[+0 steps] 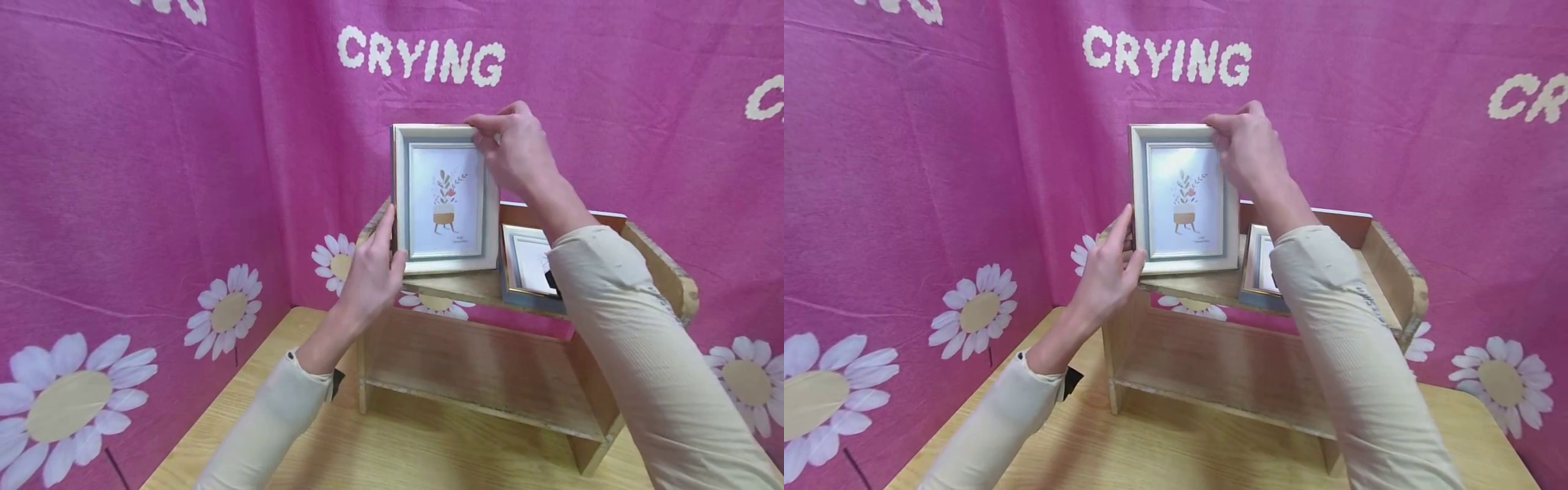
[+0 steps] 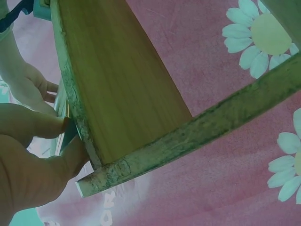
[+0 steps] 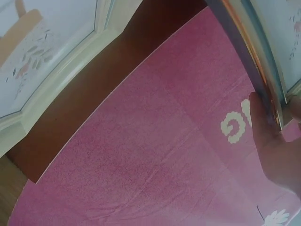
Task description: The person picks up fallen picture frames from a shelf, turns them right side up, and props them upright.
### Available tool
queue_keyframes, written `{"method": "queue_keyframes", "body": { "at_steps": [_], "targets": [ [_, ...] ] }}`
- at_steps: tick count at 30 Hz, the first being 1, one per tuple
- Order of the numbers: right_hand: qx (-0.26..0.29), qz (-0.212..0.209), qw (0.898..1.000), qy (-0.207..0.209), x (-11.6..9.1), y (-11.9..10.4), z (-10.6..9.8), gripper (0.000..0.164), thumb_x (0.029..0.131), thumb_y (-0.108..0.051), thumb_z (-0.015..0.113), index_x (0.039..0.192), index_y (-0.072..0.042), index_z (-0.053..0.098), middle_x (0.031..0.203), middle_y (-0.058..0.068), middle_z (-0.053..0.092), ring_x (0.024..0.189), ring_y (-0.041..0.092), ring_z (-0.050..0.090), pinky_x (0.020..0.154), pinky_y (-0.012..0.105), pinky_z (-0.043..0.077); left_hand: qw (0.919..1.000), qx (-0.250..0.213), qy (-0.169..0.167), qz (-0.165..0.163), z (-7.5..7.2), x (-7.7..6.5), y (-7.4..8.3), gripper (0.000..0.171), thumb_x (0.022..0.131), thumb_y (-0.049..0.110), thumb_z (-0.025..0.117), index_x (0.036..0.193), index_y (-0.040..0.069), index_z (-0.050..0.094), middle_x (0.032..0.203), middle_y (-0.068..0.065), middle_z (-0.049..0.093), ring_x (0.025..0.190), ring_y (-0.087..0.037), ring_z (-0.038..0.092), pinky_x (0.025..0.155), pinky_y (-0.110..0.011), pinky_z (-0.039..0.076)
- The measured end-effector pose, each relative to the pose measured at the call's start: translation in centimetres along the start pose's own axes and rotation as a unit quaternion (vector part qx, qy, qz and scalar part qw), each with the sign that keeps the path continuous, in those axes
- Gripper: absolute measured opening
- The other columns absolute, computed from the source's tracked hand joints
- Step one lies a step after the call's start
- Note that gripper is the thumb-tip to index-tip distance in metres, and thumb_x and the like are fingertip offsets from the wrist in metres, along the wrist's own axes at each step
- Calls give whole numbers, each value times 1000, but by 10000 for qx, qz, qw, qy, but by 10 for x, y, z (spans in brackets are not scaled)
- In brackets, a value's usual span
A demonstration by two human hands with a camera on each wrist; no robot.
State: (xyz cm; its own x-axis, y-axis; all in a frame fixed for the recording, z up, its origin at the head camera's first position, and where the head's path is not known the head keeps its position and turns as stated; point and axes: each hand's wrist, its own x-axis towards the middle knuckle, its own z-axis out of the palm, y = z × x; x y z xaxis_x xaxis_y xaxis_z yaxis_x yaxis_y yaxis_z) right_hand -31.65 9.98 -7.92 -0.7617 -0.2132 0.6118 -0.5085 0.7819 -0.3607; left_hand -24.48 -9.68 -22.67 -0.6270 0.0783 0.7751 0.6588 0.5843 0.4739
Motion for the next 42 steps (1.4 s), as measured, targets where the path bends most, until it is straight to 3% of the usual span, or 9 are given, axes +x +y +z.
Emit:
{"method": "queue_keyframes", "body": {
  "at_steps": [3,8,15,22,25,29,32,34,42],
  "targets": [
    [-22,-44,10000,-21,0,2,-2,38,100,-9,48,134,-17,64,128,22,48,113,31,48,88,42,48,9997,120,-118,-160,1,2,-2,66,94,-9,54,153,-8,24,157,-20,33,140,-28,41,108,-35,41],
    [41,-100,9999,-62,-1,5,-5,42,98,-4,46,133,-15,65,121,20,50,107,26,43,75,34,42,9987,238,-266,-376,2,5,-4,68,95,-11,50,155,-5,20,161,-17,27,147,-25,28,113,-34,34],
    [16,-123,9996,-241,-1,7,-11,43,96,-4,46,135,-13,63,121,21,51,108,26,41,74,34,39,9947,642,-451,-668,3,10,-1,64,97,-9,46,155,-5,18,161,-17,25,149,-24,22,118,-33,25],
    [122,-115,9993,-346,-5,11,-16,43,95,-5,47,134,-14,64,118,19,55,69,16,43,51,25,34,9918,907,-545,-723,4,14,1,67,95,-13,49,155,-6,19,160,-19,28,148,-27,26,118,-34,26],
    [181,-274,9992,-220,-5,10,-17,45,92,-4,46,131,-13,66,112,18,61,60,13,41,48,24,32,9882,1155,-618,-796,3,14,2,74,90,-16,53,155,-6,18,159,-19,29,148,-27,28,116,-35,29],
    [274,-339,9990,-79,-8,5,-16,45,91,-4,45,129,-13,68,113,19,57,76,14,44,58,24,35,9805,1632,-691,-854,2,14,3,79,88,-13,60,154,-7,17,156,-21,35,141,-30,41,108,-36,43],
    [380,-236,9990,3,-11,1,-13,43,93,-5,46,130,-13,67,114,18,49,94,16,39,69,27,36,9763,1851,-729,-857,1,13,3,80,88,-11,63,154,-8,17,154,-22,39,125,-32,57,96,-34,54],
    [417,-161,9990,50,-12,0,-12,42,95,-6,46,131,-13,66,115,18,47,97,17,39,70,27,37,9760,1867,-749,-838,0,12,3,80,88,-10,63,154,-8,17,153,-22,40,117,-32,61,90,-33,57],
    [539,67,9985,-19,-16,5,-12,41,98,-10,47,135,-18,64,122,16,44,96,14,41,72,25,40,9761,1929,-702,-710,3,10,3,74,91,-10,61,153,-9,20,154,-23,39,139,-32,43,104,-38,46]
  ]
}}
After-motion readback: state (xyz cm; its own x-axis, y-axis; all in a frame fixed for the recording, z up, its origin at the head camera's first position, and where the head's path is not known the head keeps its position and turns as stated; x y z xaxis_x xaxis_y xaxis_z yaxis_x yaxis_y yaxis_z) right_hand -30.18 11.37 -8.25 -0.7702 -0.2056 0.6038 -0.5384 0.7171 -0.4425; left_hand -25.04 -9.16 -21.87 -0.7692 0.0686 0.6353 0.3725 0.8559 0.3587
